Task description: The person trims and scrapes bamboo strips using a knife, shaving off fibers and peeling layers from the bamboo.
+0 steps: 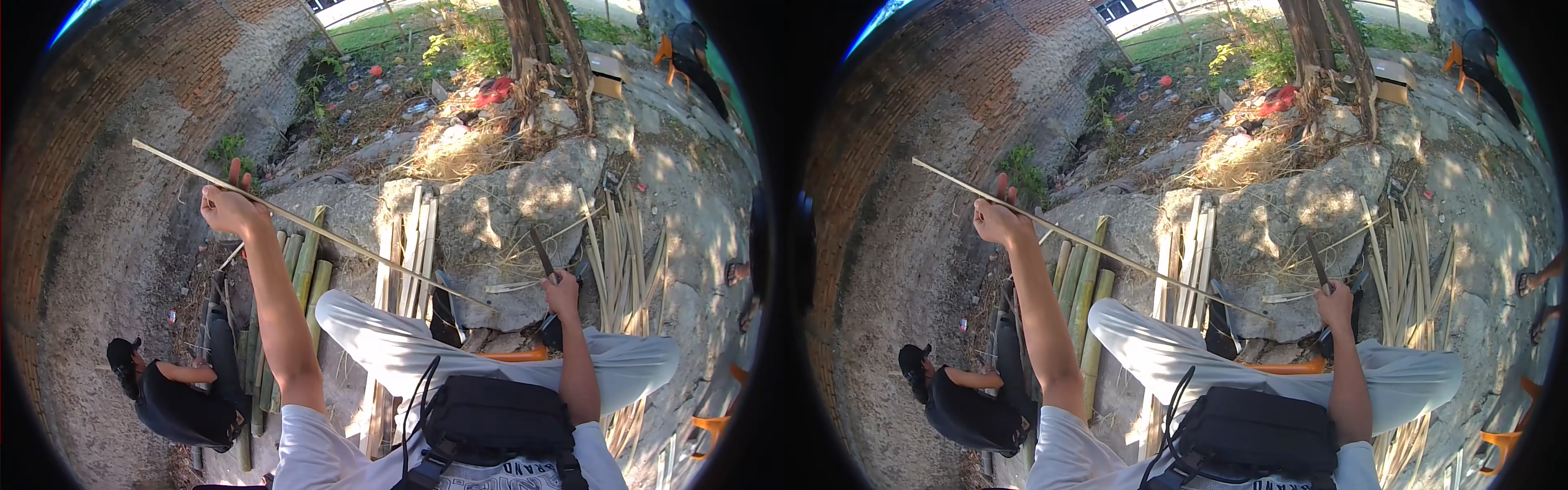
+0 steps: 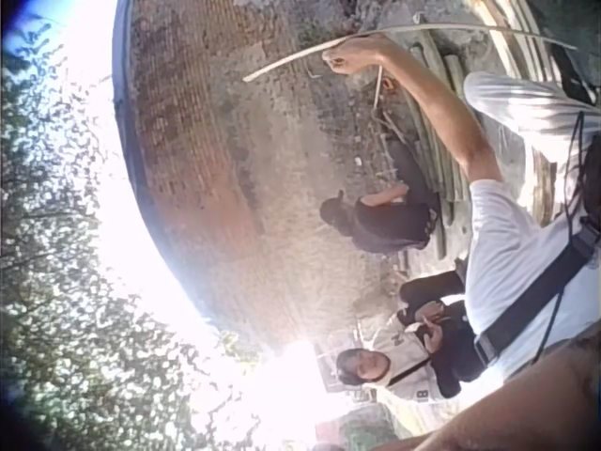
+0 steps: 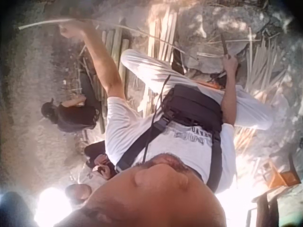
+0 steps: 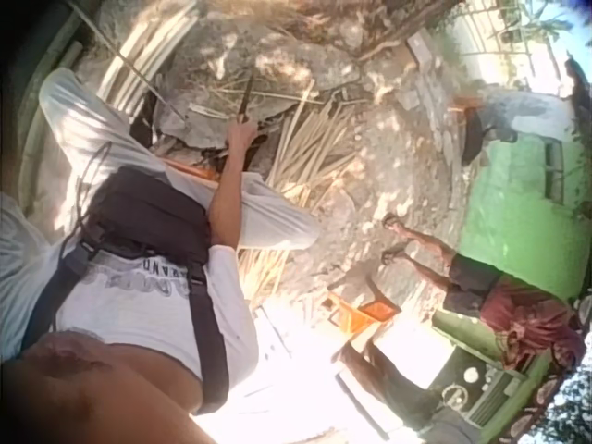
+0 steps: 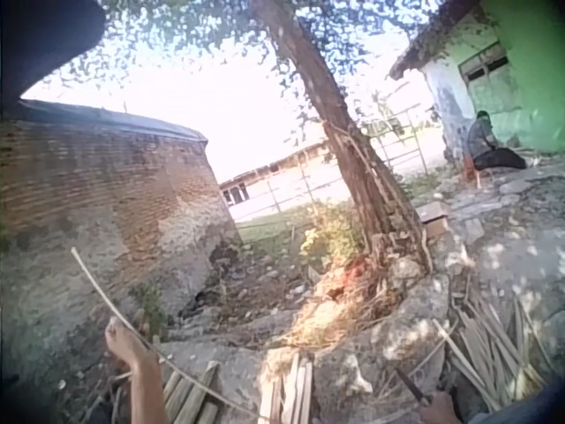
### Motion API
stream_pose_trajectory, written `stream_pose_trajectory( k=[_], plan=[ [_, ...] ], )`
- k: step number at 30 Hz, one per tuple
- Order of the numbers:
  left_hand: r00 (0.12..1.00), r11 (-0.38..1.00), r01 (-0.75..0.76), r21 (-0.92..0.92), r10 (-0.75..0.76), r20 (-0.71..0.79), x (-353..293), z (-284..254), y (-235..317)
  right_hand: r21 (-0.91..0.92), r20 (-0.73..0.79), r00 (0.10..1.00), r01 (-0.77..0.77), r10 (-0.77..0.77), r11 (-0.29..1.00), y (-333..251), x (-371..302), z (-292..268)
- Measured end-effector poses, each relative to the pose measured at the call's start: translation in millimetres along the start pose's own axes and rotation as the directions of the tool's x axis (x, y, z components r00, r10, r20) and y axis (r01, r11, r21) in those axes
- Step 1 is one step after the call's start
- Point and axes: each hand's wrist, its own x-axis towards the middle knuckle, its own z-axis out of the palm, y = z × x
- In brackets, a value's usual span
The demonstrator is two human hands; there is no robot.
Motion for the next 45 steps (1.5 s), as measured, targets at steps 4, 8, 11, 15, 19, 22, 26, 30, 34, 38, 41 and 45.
stream_pose_trajectory(
  k=[4,8,11,15,19,22,26,30,34,38,41,45],
  plan=[
    [0.996,0.994,0.089,-0.065,-0.09,-0.026,14.2,0.2,0.5,-0.022,0.003,1.0,0.018,-0.018,1.0,5.8,3.9,2.1],
    [0.993,0.993,0.113,-0.022,-0.114,-0.024,24.4,-0.5,1.6,-0.039,-0.019,0.996,0.085,-0.086,0.996,11.8,8.4,3.8],
    [0.994,0.994,0.111,-0.025,-0.11,0.019,23.5,-0.3,4.4,0.059,0.087,0.993,-0.08,0.075,0.995,-23.6,-8.8,4.7],
    [0.993,0.99,0.113,-0.085,-0.111,0.027,2.1,17.5,17.4,0.055,0.275,0.934,0.221,-0.227,0.974,-136.0,-53.8,15.5],
    [0.984,0.983,0.141,-0.12,-0.126,0.124,-22.2,37.7,28.9,0.265,0.176,0.807,0.513,-0.564,0.816,-213.2,-63.5,72.4],
    [0.978,0.978,0.163,-0.13,-0.143,0.15,-23.8,35.2,31.2,0.401,0.287,0.76,0.457,-0.583,0.794,-276.0,-88.2,97.6],
    [0.976,0.97,0.2,-0.14,-0.184,0.118,-10.9,23.0,24.3,0.412,0.311,0.731,0.471,-0.607,0.779,-303.4,-107.9,112.4],
    [0.976,0.966,0.182,-0.183,-0.154,0.157,-7.1,16.8,19.4,0.436,0.345,0.657,0.521,-0.671,0.734,-300.1,-114.6,132.1],
    [0.948,0.965,0.143,-0.222,-0.069,0.312,5.5,9.2,18.7,0.419,0.381,0.682,0.474,-0.624,0.774,-306.8,-110.8,131.9],
    [0.981,0.993,-0.072,-0.096,0.088,0.172,30.5,11.8,31.0,0.415,0.295,0.686,0.534,-0.665,0.736,-301.6,-106.5,142.9],
    [0.976,0.985,-0.154,-0.072,0.164,0.146,65.5,3.1,36.7,0.379,0.379,0.689,0.494,-0.618,0.783,-303.1,-117.2,141.1],
    [0.999,0.962,0.031,-0.27,-0.023,0.035,153.5,-36.4,63.3,0.375,0.361,0.678,0.523,-0.64,0.766,-302.6,-121.1,146.3]
  ],
)
